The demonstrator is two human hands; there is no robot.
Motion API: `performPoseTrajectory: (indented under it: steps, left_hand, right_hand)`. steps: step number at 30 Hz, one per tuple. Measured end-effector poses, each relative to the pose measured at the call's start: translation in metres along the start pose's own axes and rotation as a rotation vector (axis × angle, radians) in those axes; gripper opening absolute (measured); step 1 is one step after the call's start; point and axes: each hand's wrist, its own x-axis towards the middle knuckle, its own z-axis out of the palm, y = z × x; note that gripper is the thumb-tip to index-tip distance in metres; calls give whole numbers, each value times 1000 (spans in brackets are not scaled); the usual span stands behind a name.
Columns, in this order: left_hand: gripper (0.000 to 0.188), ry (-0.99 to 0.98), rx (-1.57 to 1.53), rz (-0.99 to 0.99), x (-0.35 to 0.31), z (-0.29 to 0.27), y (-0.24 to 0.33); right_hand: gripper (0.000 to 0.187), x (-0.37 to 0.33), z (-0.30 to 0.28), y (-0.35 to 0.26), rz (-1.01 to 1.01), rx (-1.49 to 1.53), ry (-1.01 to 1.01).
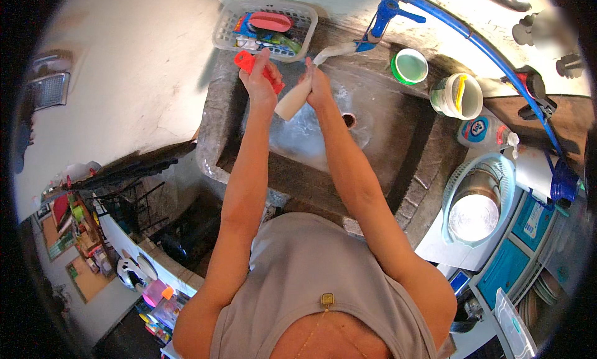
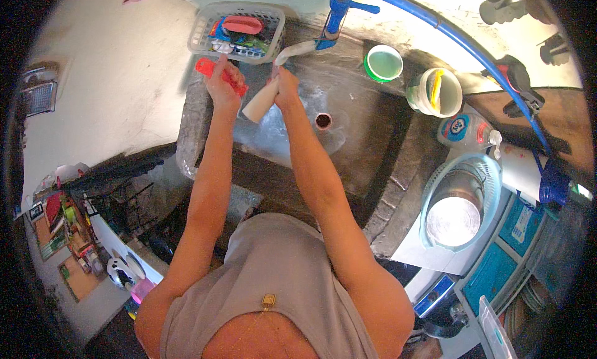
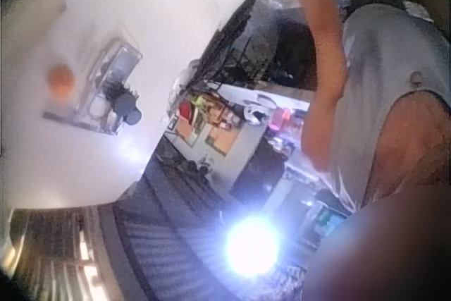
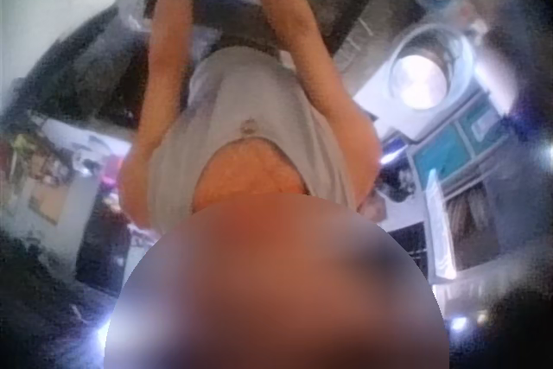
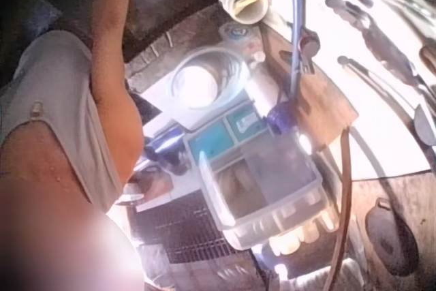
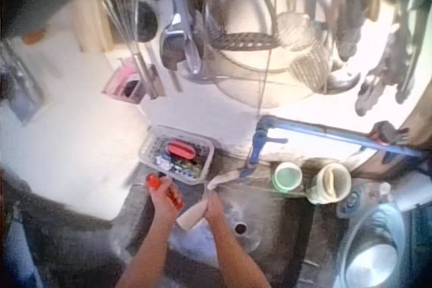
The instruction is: The person scrubs a concrete sink with their hands, rinses it with water from a hose, and then washes a paint roller under the running water. Finally, they place the roller on a nearby surface.
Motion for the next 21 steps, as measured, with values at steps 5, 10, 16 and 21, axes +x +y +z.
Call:
performPoseTrajectory:
  steps: [5, 10, 16, 21]
  left_hand:
    - [30, -67, 158, 76, -1, 3, 5]
    - [29, -100, 173, 71, -10, 12, -1]
    - [33, -32, 98, 106, 4, 13, 5]
    - [35, 24, 123, 28, 1, 16, 4]
  right_hand:
    - [26, 9, -5, 18, -70, -73, -34]
    - [24, 16, 7, 14, 79, -134, 213]
    - [26, 11, 9, 14, 197, 149, -83]
    - [19, 8, -12, 15, 173, 73, -78]
